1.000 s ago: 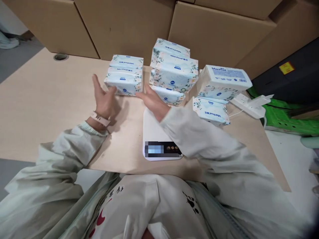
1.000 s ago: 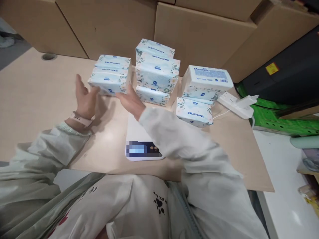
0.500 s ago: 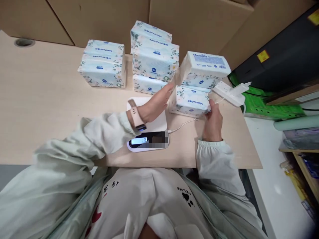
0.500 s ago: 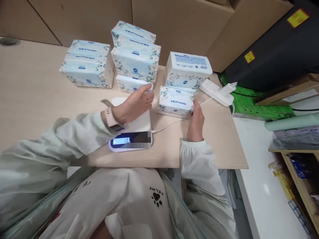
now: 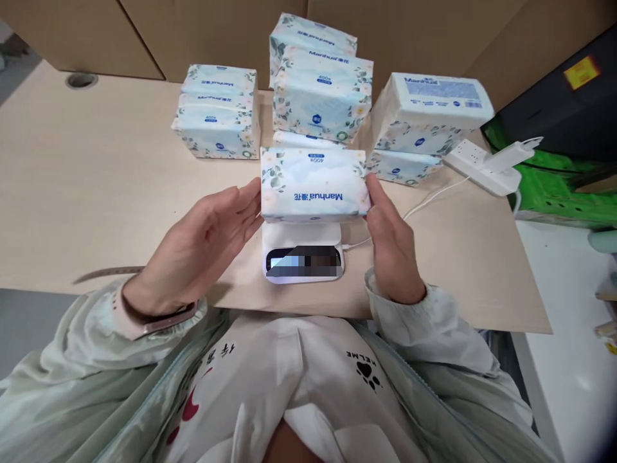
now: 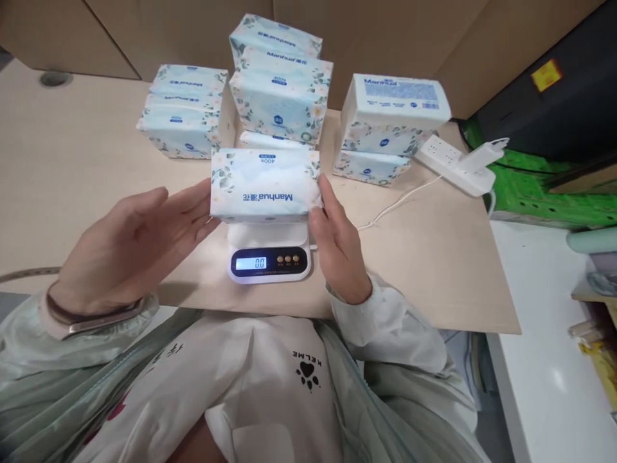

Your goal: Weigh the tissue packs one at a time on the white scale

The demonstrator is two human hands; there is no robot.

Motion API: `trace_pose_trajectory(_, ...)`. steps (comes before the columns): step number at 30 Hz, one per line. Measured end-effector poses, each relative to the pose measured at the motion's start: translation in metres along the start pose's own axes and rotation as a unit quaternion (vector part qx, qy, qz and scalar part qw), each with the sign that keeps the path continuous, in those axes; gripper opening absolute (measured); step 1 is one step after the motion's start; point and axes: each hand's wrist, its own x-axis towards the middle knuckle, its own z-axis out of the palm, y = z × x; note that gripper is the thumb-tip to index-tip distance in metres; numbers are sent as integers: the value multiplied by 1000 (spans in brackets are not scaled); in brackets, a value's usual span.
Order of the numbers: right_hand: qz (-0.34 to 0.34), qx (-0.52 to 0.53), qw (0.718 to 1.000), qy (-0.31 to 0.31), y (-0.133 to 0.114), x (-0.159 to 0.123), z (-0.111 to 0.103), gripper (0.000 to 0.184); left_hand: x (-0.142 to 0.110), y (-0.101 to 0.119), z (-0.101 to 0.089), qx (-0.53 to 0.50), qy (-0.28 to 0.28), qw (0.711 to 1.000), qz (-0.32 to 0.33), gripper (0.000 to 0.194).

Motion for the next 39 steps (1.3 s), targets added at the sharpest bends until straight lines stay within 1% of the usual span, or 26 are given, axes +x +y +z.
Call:
trace_pose_trajectory(3, 10, -4, 1000, -25, 19, 12, 8, 74, -2, -12, -6, -37, 14, 999, -26, 57)
trace_pose_trajectory(5, -14, 15, 1000, -3, 34, 19, 9, 72, 1, -24, -10, -65, 36, 997, -15, 55)
trace_pose_trajectory(6, -29, 27, 999, 21, 42, 21, 10, 70, 4, -32, -13, -67, 60, 996, 3, 54)
trace_pose_trajectory(8, -55, 41, 995, 73, 53, 24, 9, 63, 11, -50, -21, -58, 126, 988, 59, 54)
trace_pose_trajectory(10, -61, 34, 991, 111, 60, 26, 7, 59, 20, -66, -29, -50, 180, 976, 113, 57)
trace_pose_trajectory(13, -47, -10, 990, 132, 64, 28, 3, 65, 28, -81, -37, -57, 213, 959, 178, 59)
trace_pose_trajectory(16, -35, -47, 990, 126, 66, 29, 3, 72, 27, -82, -40, -60, 229, 947, 215, 58)
trace_pose_trajectory(21, -36, -66, 991, 112, 66, 28, 5, 81, 20, -78, -35, -66, 229, 950, 202, 57)
trace_pose_trajectory(23, -33, -48, 991, 123, 62, 27, 7, 78, 20, -78, -34, -66, 230, 950, 202, 57)
trace_pose_trajectory(27, -20, -5, 988, 151, 49, 23, 10, 60, 21, -84, -36, -58, 234, 948, 207, 57)
trace_pose_trajectory(29, -23, 5, 989, 149, 45, 22, 11, 56, 22, -88, -37, -51, 229, 949, 210, 57)
trace_pose_trajectory(32, -31, 48, 985, 161, 43, 21, 12, 51, 22, -91, -37, -42, 225, 950, 213, 57)
trace_pose_trajectory(34, -32, 60, 983, 171, 43, 21, 12, 49, 22, -91, -36, -41, 228, 949, 213, 57)
trace_pose_trajectory(36, -30, 46, 984, 170, 43, 21, 11, 49, 21, -89, -33, -44, 231, 949, 210, 54)
trace_pose_trajectory(39, -28, 7, 986, 166, 42, 21, 11, 53, 21, -85, -29, -55, 232, 950, 203, 42)
